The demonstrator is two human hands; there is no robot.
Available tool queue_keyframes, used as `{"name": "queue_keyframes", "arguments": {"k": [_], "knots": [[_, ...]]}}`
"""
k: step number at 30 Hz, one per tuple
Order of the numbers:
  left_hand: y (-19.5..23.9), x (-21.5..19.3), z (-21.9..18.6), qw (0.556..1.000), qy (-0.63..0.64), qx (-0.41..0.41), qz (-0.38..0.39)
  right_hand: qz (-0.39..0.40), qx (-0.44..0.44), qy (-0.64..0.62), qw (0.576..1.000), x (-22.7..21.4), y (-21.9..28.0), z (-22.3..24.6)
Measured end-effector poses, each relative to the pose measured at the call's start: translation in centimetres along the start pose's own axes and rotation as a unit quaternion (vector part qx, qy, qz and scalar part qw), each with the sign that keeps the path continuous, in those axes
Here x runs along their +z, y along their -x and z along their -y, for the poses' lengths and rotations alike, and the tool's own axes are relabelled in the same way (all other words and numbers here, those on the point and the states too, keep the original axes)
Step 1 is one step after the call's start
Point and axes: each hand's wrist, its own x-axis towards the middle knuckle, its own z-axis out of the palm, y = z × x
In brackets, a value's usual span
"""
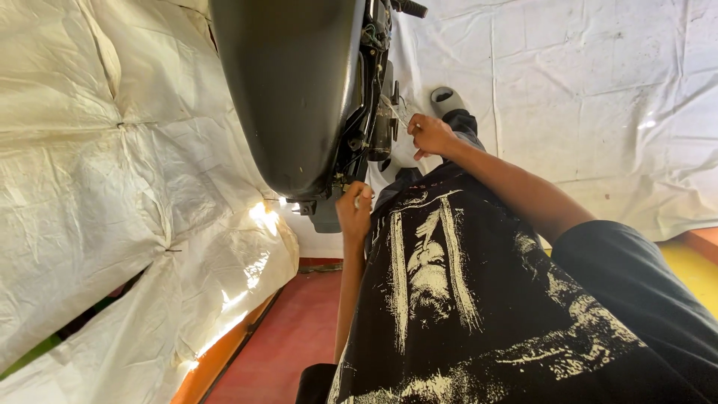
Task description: The person uses a wrench to tighten bolts on the rear section of a motorcycle, specifically around the seat and tail assembly. They hold the motorcycle body with one hand while turning the wrench with the other to secure the components.
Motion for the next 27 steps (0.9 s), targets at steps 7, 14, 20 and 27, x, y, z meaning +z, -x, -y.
{"name": "queue_keyframes", "arguments": {"k": [7,14,20,27], "knots": [[-1.7,-0.6,-5.2,0.982,-0.158,-0.098,0.014,0.055,0.077,-0.268,0.959,5.9,2.1,-1.0],[-3.4,-2.1,-7.2,0.984,0.013,-0.107,0.145,0.067,0.051,-0.354,0.932,10.0,2.9,0.1],[-4.2,-1.1,-4.3,0.969,-0.008,-0.155,0.192,0.06,0.048,-0.423,0.903,14.2,1.4,-0.3],[-3.3,-0.7,-6.3,0.963,-0.096,-0.07,0.241,0.01,0.012,-0.469,0.883,16.2,1.1,-0.7]]}}
